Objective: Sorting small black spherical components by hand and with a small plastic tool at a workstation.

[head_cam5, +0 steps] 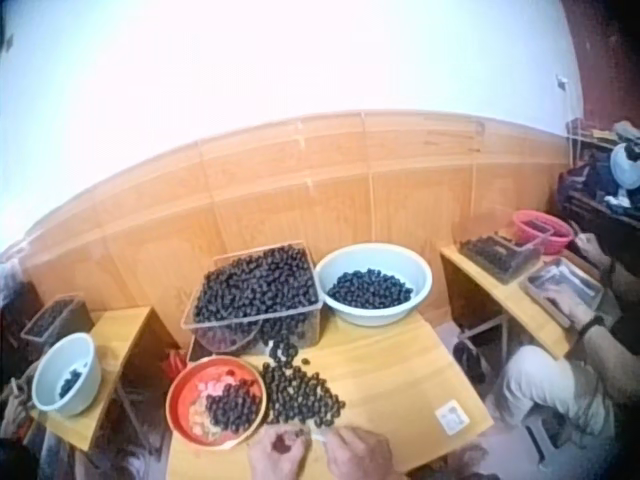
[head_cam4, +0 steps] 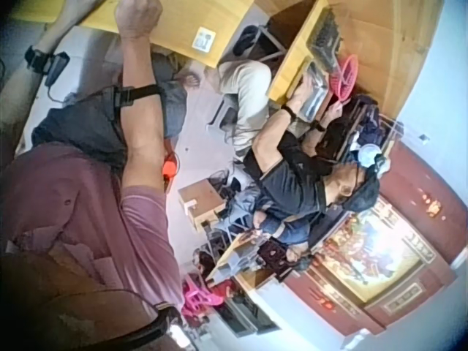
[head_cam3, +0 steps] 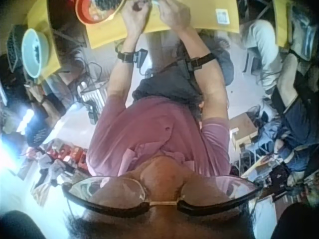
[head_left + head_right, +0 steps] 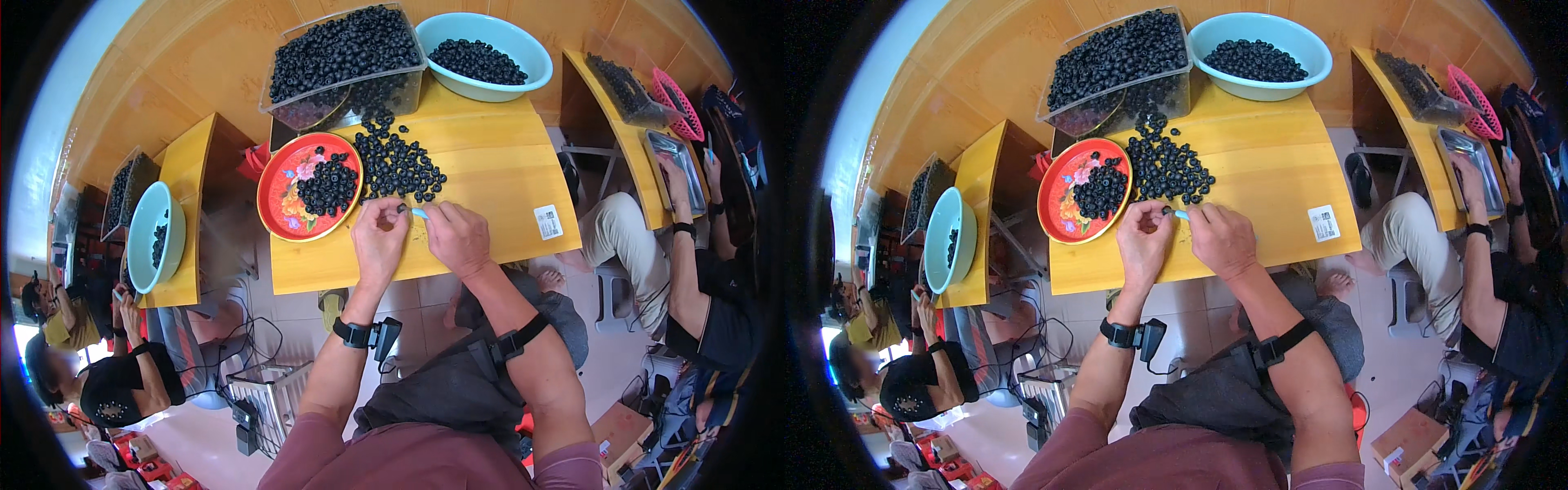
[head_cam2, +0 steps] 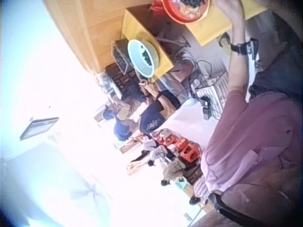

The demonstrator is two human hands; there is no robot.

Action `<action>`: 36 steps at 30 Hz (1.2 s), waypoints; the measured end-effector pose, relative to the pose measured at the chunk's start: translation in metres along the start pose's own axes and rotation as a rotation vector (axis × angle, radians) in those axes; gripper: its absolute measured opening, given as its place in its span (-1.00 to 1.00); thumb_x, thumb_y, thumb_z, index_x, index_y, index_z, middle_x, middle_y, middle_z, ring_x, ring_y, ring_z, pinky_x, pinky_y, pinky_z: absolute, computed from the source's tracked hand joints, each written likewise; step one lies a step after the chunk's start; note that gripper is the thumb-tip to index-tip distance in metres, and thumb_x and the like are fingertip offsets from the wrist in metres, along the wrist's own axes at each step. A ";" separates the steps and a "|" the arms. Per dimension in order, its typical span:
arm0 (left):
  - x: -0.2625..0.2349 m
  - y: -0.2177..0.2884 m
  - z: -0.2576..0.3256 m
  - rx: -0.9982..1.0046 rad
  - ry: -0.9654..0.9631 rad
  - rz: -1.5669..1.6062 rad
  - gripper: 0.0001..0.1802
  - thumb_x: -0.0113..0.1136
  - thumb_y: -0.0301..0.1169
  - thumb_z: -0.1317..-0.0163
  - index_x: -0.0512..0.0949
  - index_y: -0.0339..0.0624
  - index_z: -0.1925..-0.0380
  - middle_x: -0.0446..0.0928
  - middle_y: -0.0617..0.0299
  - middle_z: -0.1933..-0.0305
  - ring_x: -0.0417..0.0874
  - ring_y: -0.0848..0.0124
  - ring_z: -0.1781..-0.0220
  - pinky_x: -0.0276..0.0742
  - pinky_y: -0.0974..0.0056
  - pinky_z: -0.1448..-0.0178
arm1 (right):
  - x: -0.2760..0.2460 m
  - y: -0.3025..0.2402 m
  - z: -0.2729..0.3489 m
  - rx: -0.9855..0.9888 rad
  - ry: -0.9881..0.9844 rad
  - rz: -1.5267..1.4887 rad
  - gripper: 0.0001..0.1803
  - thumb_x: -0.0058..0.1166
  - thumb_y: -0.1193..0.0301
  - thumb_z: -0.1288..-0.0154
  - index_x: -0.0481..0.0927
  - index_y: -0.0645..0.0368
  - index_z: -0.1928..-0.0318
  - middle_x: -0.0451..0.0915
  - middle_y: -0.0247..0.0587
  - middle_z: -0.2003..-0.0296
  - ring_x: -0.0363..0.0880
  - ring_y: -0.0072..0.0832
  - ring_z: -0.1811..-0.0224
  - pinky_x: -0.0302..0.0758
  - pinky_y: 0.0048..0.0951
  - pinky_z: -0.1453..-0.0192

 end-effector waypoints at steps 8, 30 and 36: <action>-0.002 0.006 0.001 0.037 -0.045 -0.074 -0.78 0.42 -0.62 -0.25 0.66 -0.29 0.11 0.65 0.28 0.19 0.69 0.56 0.20 0.67 0.40 0.06 | 0.003 -0.001 0.001 -0.028 -0.008 0.017 -0.89 0.25 0.43 -0.25 0.72 0.13 0.21 0.56 -0.28 0.45 0.66 -0.33 0.41 0.60 -0.27 0.35; 0.000 0.008 0.002 -0.026 -0.039 -0.016 -0.72 0.43 -0.63 -0.24 0.59 -0.30 0.08 0.70 0.21 0.20 0.72 0.53 0.20 0.71 0.39 0.03 | 0.002 -0.001 0.001 -0.032 -0.038 0.041 -0.86 0.26 0.43 -0.23 0.72 0.12 0.19 0.54 -0.27 0.47 0.66 -0.33 0.41 0.61 -0.28 0.36; 0.001 0.007 0.003 -0.047 -0.017 0.058 -0.77 0.43 -0.66 -0.23 0.62 -0.31 0.15 0.69 0.19 0.21 0.76 0.49 0.19 0.73 0.38 0.08 | 0.005 0.001 0.002 -0.008 -0.036 0.041 -0.88 0.25 0.42 -0.24 0.71 0.12 0.21 0.56 -0.26 0.47 0.68 -0.31 0.41 0.61 -0.26 0.37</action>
Point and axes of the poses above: each hand's wrist, its own z-axis away from the middle knuckle, its own x-axis out of the palm, y = z × x, the point moved 2 cm from there along -z, towards the middle knuckle
